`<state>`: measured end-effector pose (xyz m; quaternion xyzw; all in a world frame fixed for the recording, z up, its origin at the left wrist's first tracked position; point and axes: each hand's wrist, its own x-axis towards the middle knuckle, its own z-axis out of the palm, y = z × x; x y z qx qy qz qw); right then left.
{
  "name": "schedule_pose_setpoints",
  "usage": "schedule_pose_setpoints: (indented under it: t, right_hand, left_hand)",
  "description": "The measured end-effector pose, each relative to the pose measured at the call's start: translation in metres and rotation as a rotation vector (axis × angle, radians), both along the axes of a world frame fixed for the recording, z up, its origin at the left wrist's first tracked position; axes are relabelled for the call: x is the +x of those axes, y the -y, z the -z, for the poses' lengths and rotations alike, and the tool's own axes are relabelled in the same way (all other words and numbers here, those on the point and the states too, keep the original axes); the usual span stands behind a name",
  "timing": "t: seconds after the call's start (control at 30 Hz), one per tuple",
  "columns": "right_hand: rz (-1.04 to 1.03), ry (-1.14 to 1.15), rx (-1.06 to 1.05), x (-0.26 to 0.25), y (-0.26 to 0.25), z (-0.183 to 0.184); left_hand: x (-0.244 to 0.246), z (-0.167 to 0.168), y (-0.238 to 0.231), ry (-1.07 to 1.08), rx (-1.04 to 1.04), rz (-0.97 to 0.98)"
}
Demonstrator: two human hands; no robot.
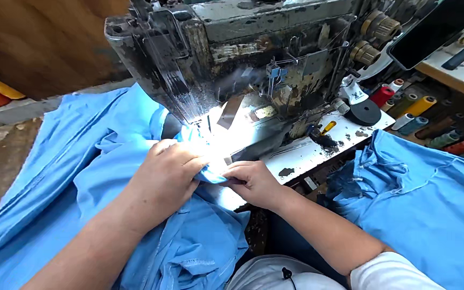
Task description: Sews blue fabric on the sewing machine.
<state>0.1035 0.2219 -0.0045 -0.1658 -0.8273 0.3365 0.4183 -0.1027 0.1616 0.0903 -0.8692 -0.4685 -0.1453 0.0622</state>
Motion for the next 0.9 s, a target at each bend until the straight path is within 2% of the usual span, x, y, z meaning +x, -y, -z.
schedule_pose_setpoints:
  t: [0.03,0.1,0.4,0.47,0.5,0.53,0.6,0.63,0.67,0.73,0.77,0.8,0.83,0.87,0.9]
  right_hand:
    - [0.016,0.002,0.024,0.002,0.004,0.002]
    - [0.044,0.000,0.054,0.004,0.008,0.002]
    - [0.085,0.008,0.053,-0.009,0.008,-0.001]
    - [0.091,0.008,0.050,-0.010,0.006,-0.002]
    - [0.093,0.008,0.053,-0.010,0.005,-0.002]
    - [0.094,0.007,0.056,-0.009,0.004,-0.003]
    - [0.093,0.007,0.059,-0.009,0.003,-0.003]
    - [0.093,0.009,0.057,-0.010,0.002,-0.003]
    - [0.094,0.010,0.056,-0.010,0.001,-0.002]
    - [0.090,0.014,0.053,-0.011,0.001,-0.002]
    - [0.087,0.010,0.052,-0.011,0.001,-0.002]
    - [0.087,0.005,0.052,-0.012,0.001,-0.002]
    - [0.085,-0.001,0.049,-0.012,0.001,-0.002]
    - [0.083,-0.005,0.045,-0.013,0.001,-0.002]
    - [0.083,-0.009,0.044,-0.013,0.000,-0.002]
  left_hand:
    - [-0.015,0.023,-0.002,-0.026,0.081,0.012]
    - [-0.020,0.037,0.000,-0.067,0.133,-0.019]
    - [-0.012,0.025,-0.008,-0.168,-0.011,-0.194]
    - [-0.022,0.050,-0.004,-0.043,-0.037,-0.256]
    - [-0.033,0.079,-0.001,0.051,0.013,-0.307]
    - [-0.038,0.094,0.003,0.105,-0.052,-0.383]
    - [-0.048,0.086,-0.013,-0.213,-0.418,-0.507]
    - [-0.087,0.148,-0.025,-0.147,0.046,-0.292]
    - [-0.109,0.178,-0.036,-0.142,0.175,-0.177]
    - [-0.120,0.192,-0.043,-0.133,0.244,-0.103]
    - [-0.111,0.180,-0.043,-0.090,0.286,-0.081]
    - [-0.088,0.146,-0.039,-0.069,0.278,-0.076]
    - [-0.045,0.066,-0.024,-0.303,-0.100,-0.221]
    - [-0.024,0.031,-0.021,-0.291,-0.094,-0.198]
    - [-0.015,0.019,-0.021,-0.239,-0.017,-0.155]
